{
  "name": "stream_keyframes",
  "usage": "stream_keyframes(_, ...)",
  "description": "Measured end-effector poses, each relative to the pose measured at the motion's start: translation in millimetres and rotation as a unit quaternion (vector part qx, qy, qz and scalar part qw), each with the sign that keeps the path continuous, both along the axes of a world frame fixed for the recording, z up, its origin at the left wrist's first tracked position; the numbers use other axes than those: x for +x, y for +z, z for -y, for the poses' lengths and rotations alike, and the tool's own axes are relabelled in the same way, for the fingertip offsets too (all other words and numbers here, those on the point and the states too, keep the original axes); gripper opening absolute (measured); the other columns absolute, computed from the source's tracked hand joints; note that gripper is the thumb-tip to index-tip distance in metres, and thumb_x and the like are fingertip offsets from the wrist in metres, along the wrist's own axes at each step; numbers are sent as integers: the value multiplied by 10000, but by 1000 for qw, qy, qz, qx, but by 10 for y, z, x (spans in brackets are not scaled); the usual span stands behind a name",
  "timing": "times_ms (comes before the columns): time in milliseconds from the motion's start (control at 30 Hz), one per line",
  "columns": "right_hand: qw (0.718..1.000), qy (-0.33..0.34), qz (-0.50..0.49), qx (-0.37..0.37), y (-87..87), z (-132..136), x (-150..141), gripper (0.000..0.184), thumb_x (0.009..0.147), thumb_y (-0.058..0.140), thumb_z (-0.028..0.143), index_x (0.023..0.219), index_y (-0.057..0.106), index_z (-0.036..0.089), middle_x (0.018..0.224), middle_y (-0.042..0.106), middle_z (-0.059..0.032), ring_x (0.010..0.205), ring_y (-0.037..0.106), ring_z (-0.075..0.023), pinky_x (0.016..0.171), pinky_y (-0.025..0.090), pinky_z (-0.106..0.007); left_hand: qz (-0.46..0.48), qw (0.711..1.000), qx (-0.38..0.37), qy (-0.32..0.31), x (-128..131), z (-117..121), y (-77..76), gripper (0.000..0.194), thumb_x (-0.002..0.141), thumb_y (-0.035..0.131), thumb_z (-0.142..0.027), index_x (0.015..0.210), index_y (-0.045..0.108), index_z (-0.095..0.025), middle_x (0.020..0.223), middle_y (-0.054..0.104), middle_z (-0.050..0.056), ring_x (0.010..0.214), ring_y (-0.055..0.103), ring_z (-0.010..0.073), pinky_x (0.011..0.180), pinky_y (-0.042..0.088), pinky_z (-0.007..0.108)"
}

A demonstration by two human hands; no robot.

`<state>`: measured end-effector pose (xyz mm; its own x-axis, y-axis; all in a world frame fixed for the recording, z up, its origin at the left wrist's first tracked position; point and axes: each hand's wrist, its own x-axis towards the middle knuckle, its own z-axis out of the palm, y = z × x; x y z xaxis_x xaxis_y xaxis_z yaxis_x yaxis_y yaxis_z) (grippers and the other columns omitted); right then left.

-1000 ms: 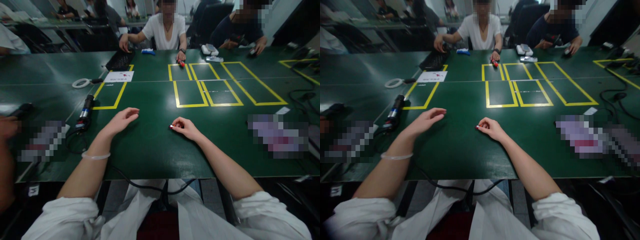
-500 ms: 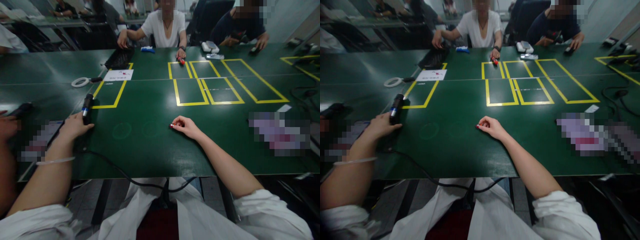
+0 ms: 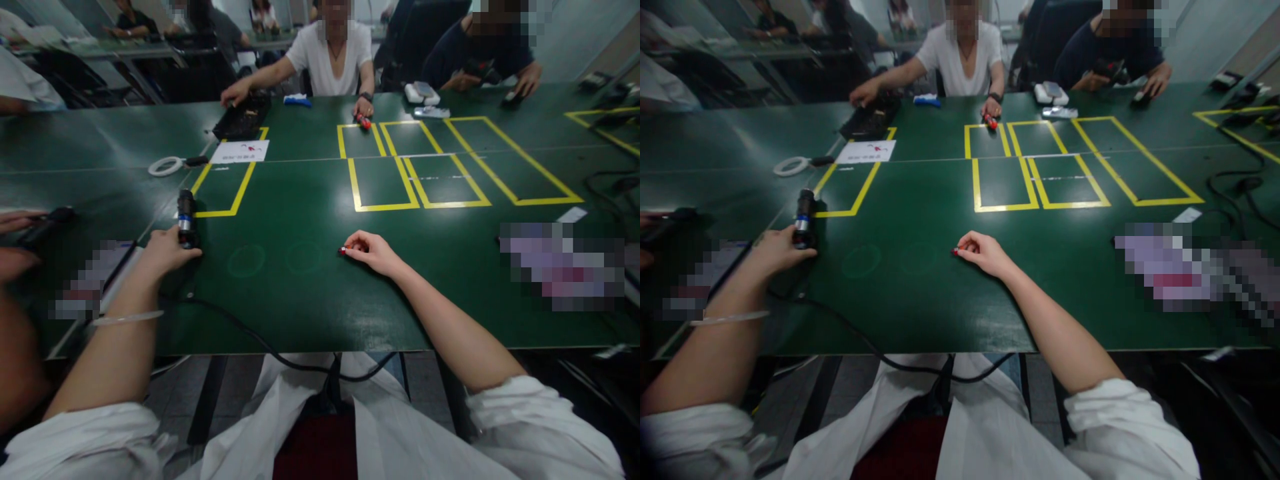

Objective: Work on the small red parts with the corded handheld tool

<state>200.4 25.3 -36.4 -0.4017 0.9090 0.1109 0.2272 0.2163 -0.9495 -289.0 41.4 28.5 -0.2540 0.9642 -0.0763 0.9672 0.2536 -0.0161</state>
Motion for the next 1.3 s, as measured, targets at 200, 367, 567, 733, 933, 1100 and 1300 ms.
stream_keyframes(200, 1000, 1, -1, 2, -2, -2, -11, 283, 805, 698, 415, 913, 630, 163, 699, 586, 11, 609, 497, -111, 585, 403, -252, 25, 1000, -6, -1, 469, 71, -1, 699, 804, 630, -520, 1324, 468, -81, 1094, 506, 136, 1062, 551, 324, 931, 483, 444)
stream_keyframes(367, 1000, 1, -3, 2, -1, -5, -14, 273, 805, 697, 400, 919, 631, 161, 708, 590, 10, 610, 501, -109, 591, 404, -254, 55, 997, 6, -61, 1015, 129, -17, 713, 788, 625, -521, 1352, 470, -114, 1151, 501, 162, 1065, 571, 322, 937, 491, 442)
stream_keyframes(567, 999, 3, -38, 4, 1, -3, -15, 284, 801, 697, 377, 966, 593, 170, 787, 608, 1, 631, 520, -108, 611, 426, -259, 95, 984, 17, -152, 1771, 156, -52, 775, 782, 627, -531, 1439, 415, -180, 1179, 502, 144, 1063, 587, 319, 922, 505, 426)
stream_keyframes(733, 999, -14, -17, 34, 6, 18, -17, 242, 827, 677, 388, 942, 590, 193, 736, 573, 17, 620, 495, -114, 601, 414, -261, 106, 967, 20, -229, 2352, 180, -50, 755, 794, 638, -514, 1437, 410, -192, 1198, 511, 135, 1031, 603, 300, 853, 523, 384)
stream_keyframes(933, 996, -32, -1, 84, 28, 35, -20, 180, 853, 648, 363, 911, 579, 207, 764, 562, 2, 646, 513, -131, 616, 421, -276, 130, 948, 13, -289, 2793, 266, -74, 760, 794, 650, -498, 1443, 399, -194, 1208, 516, 153, 1040, 598, 312, 793, 529, 384)
stream_keyframes(1100, 990, -38, 43, 130, 20, 38, -14, 119, 869, 624, 314, 876, 568, 209, 807, 548, -9, 660, 507, -137, 642, 432, -284, 140, 936, 13, -322, 2919, 340, -79, 778, 794, 659, -469, 1476, 369, -232, 1197, 519, 132, 1081, 583, 304, 805, 522, 376)
stream_keyframes(1300, 981, -11, 91, 170, 1, 31, -16, 65, 882, 618, 263, 867, 595, 204, 867, 546, -21, 698, 519, -144, 690, 441, -289, 116, 930, 7, -349, 2899, 335, -58, 813, 802, 658, -522, 1493, 354, -219, 1227, 519, 145, 1101, 581, 315, 824, 508, 382)
